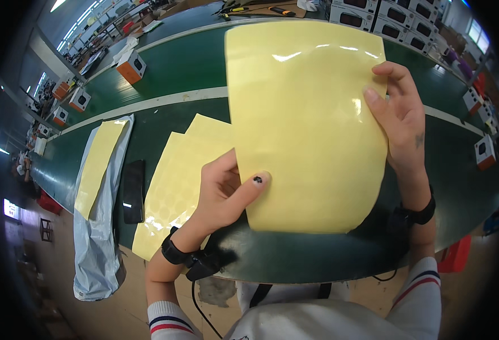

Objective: Apply adhesive labels or protective films onto small white electronic or consumer product boxes on an assembly line.

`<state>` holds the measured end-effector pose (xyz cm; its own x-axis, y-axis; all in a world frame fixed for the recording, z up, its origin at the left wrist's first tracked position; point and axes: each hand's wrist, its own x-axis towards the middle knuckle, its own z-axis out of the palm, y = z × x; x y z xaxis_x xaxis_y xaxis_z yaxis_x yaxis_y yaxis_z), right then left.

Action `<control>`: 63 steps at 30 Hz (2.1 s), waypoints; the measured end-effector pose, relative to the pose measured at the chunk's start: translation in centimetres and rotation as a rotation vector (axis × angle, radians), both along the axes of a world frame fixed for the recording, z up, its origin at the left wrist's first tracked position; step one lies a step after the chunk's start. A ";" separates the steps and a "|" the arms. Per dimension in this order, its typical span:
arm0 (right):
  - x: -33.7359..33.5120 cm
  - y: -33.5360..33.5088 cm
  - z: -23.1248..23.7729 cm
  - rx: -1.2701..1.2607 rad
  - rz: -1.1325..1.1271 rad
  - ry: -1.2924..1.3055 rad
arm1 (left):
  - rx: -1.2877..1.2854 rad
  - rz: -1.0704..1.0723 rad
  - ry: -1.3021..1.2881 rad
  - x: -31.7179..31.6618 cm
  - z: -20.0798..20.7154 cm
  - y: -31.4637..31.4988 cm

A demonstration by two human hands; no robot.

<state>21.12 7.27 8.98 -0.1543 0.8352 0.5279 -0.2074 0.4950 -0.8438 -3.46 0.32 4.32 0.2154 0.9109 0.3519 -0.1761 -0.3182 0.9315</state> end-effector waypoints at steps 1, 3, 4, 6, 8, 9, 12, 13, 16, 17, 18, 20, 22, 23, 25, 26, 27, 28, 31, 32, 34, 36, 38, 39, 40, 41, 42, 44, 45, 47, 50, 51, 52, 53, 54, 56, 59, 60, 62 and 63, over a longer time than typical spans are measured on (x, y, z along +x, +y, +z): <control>-0.1 -0.2 0.2 -0.012 0.031 -0.020 | 0.003 0.001 -0.065 0.0 0.1 -0.1; -0.1 -0.8 0.6 -0.046 0.111 -0.085 | -0.052 0.024 -0.167 -0.6 0.0 -0.2; -0.2 -0.9 0.7 -0.063 0.155 -0.118 | -0.066 0.052 -0.238 -0.6 0.1 -0.2; -0.3 -1.2 0.5 -0.046 0.197 -0.176 | -0.115 0.192 -0.284 -0.5 1.0 -0.5; -0.5 -1.4 0.6 -0.028 0.229 -0.210 | -0.073 0.193 -0.212 -0.7 1.8 -0.5; -0.5 -1.5 0.7 -0.012 0.213 -0.218 | -0.052 0.193 -0.175 -0.9 2.0 -0.5; -0.3 -1.3 1.6 0.074 0.144 -0.301 | -0.001 0.211 -0.109 -1.0 2.3 -0.7; -0.3 -0.9 1.9 0.120 0.114 -0.357 | 0.015 0.183 -0.092 -1.2 2.2 -0.7; 0.0 0.7 3.2 0.288 0.057 -0.658 | 0.074 0.069 -0.009 -1.9 1.9 -0.8; 0.1 1.2 3.6 0.346 0.042 -0.781 | 0.101 0.014 0.039 -2.0 2.1 -0.9; -0.2 1.4 4.0 0.341 0.005 -0.811 | 0.129 -0.042 0.087 -2.0 2.3 -1.0; -0.8 1.5 3.5 0.669 -0.244 -0.917 | 0.110 -0.020 0.069 -1.1 2.4 -1.5; -1.8 0.5 3.7 0.912 -0.455 -0.982 | 0.060 -0.026 0.054 -0.4 2.7 -1.9; -2.3 -0.5 3.9 0.888 -0.339 -0.950 | 0.051 0.020 0.075 -0.2 2.7 -2.1; -3.1 -2.4 3.6 0.887 -0.149 -0.864 | 0.040 0.099 0.113 0.5 2.7 -2.4; -3.5 -3.3 3.0 0.870 -0.120 -0.837 | 0.092 0.105 0.191 0.5 2.8 -2.3; -3.8 -4.0 2.6 0.852 -0.092 -0.809 | 0.144 0.112 0.270 0.4 2.9 -2.3; -3.9 -4.4 2.5 0.863 -0.097 -0.823 | 0.195 0.119 0.349 0.2 3.0 -2.3; -4.2 -5.0 2.0 0.885 -0.098 -0.870 | 0.332 0.197 0.500 0.0 2.6 -2.6; -4.2 -5.1 2.0 0.887 -0.087 -0.887 | 0.381 0.223 0.541 0.0 2.4 -2.6; -4.3 -5.5 1.9 0.907 -0.089 -0.937 | 0.484 0.277 0.618 0.1 2.2 -2.6; -4.7 -6.2 2.0 0.942 -0.105 -1.009 | 0.511 0.289 0.648 0.1 2.1 -2.5; -4.7 -6.4 2.2 0.968 -0.100 -1.092 | 0.521 0.294 0.657 0.2 2.0 -2.3; -4.7 -6.4 2.3 0.969 -0.092 -1.113 | 0.517 0.292 0.649 0.2 1.9 -2.2; -4.7 -6.5 2.3 0.971 -0.085 -1.132 | 0.515 0.288 0.644 0.2 1.8 -2.2; -4.7 -6.5 2.3 0.963 -0.077 -1.128 | 0.521 0.290 0.638 0.3 1.7 -2.2; -4.7 -6.4 2.2 0.958 -0.075 -1.111 | 0.526 0.292 0.631 0.3 1.7 -2.2; -4.7 -6.2 1.9 0.947 -0.073 -1.064 | 0.527 0.295 0.618 0.4 1.6 -2.1; -4.7 -6.0 1.7 0.942 -0.075 -1.035 | 0.526 0.297 0.609 0.5 1.5 -2.1; -4.6 -5.6 1.4 0.934 -0.076 -0.978 | 0.514 0.296 0.608 0.5 1.5 -2.1; -4.5 -5.0 0.9 0.929 -0.093 -0.929 | 0.496 0.290 0.618 0.5 1.6 -2.1; -4.4 -4.8 0.8 0.929 -0.102 -0.920 | 0.500 0.286 0.611 0.5 1.5 -2.0; -4.4 -4.6 0.9 0.924 -0.078 -0.922 | 0.501 0.288 0.608 0.5 1.4 -2.0; -4.3 -4.4 1.2 0.919 -0.054 -0.924 | 0.478 0.291 0.614 0.4 1.4 -2.0; -4.3 -4.2 1.3 0.914 -0.030 -0.926 | 0.455 0.295 0.620 0.2 1.4 -2.1; -4.2 -4.3 1.5 0.827 -0.025 -0.911 | 0.434 0.292 0.616 0.3 1.5 -2.0; -4.3 -4.5 1.5 0.785 -0.029 -0.891 | 0.454 0.292 0.608 0.5 1.5 -1.9; -4.4 -4.6 1.5 0.785 -0.033 -0.885 | 0.479 0.296 0.609 0.6 1.3 -1.9; -4.6 -4.7 1.4 0.745 -0.031 -0.907 | 0.503 0.305 0.615 0.8 1.2 -2.0; -4.6 -4.8 1.4 0.725 -0.030 -0.918 | 0.504 0.310 0.617 1.0 1.3 -2.1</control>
